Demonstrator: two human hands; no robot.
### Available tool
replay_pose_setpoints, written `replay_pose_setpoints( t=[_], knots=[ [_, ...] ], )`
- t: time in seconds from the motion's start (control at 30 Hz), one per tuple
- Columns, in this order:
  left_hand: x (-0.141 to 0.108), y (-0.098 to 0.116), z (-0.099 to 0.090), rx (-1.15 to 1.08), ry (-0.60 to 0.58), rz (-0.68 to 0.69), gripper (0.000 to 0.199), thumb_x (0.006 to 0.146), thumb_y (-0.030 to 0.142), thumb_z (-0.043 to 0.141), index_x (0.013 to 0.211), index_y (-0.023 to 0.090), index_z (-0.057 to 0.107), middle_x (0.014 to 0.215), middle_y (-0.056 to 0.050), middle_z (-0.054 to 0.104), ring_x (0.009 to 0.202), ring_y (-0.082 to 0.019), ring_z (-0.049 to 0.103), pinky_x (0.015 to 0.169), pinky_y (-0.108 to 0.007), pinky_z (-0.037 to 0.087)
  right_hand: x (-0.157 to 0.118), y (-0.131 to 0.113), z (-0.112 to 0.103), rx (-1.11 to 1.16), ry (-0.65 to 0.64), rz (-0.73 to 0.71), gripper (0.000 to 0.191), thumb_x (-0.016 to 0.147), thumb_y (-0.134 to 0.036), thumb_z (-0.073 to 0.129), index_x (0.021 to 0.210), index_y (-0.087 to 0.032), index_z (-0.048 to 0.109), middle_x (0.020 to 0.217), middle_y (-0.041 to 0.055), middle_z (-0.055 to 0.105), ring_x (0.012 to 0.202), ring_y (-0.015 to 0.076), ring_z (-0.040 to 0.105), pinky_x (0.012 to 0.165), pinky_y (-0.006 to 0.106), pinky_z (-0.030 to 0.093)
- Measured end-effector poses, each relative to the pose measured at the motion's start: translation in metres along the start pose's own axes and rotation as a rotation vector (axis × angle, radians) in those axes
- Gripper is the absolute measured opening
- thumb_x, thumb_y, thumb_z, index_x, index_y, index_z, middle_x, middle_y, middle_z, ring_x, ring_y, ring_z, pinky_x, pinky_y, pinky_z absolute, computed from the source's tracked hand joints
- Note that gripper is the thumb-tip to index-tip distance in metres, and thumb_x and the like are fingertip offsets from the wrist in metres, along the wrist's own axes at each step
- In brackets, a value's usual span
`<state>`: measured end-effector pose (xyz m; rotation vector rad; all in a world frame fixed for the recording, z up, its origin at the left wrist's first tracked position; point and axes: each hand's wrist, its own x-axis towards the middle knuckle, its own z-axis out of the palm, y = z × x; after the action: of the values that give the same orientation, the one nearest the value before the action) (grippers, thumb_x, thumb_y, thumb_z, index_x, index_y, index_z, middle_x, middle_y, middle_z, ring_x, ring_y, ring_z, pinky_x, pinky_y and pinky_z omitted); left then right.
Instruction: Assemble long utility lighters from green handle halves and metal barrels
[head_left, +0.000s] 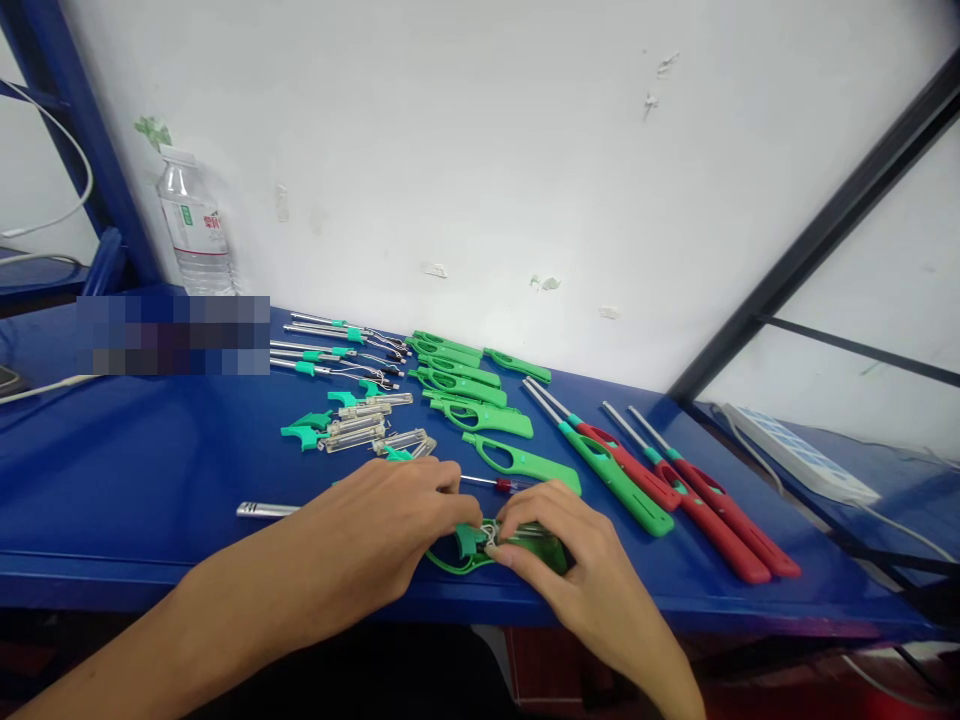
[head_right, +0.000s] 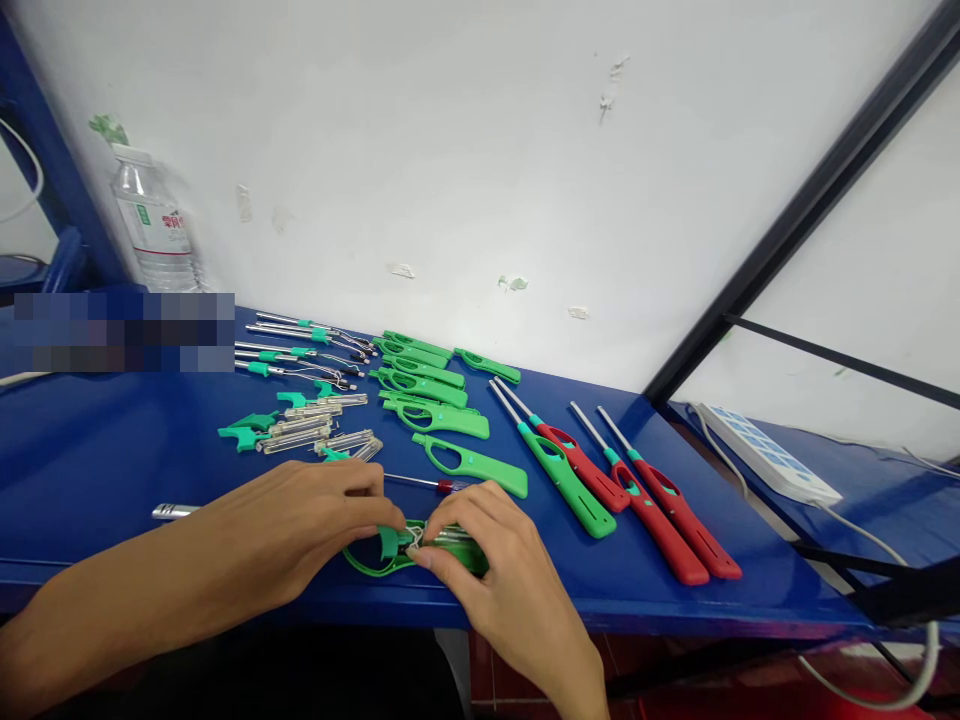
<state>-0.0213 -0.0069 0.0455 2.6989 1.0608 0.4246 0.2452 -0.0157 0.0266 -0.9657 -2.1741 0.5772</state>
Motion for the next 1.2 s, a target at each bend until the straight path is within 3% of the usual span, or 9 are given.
replay_pose_setpoints(
  t=[0.27,1.2],
  knots=[
    [0.0019,0.0092,-0.0046,0.048,0.006,0.000,0.047,0.092,-0.010,0.051,0.109,0.031,0.067,0.102,0.002,0.064,0.075,-0.020,0.054,0.066,-0.037,0.027,0.0016,-0.0001,0.0003,-0.001,0.003,-0.005,0.014,0.106,-0.020,0.076,0.098,-0.028,0.066,0.103,-0.0038,0.074,0.102,0.0199,0.066,0.093,0.030,0.048],
    [0.0026,0.0067,-0.0085,0.069,-0.004,0.001,0.039,0.096,-0.004,0.047,0.110,0.029,0.062,0.102,0.000,0.065,0.080,-0.021,0.061,0.066,-0.036,0.031,0.0001,-0.0006,0.0001,-0.010,0.105,-0.069,0.013,0.101,-0.023,0.083,0.095,-0.028,0.072,0.103,-0.0029,0.078,0.101,0.0194,0.070,0.092,0.029,0.051]
  ],
)
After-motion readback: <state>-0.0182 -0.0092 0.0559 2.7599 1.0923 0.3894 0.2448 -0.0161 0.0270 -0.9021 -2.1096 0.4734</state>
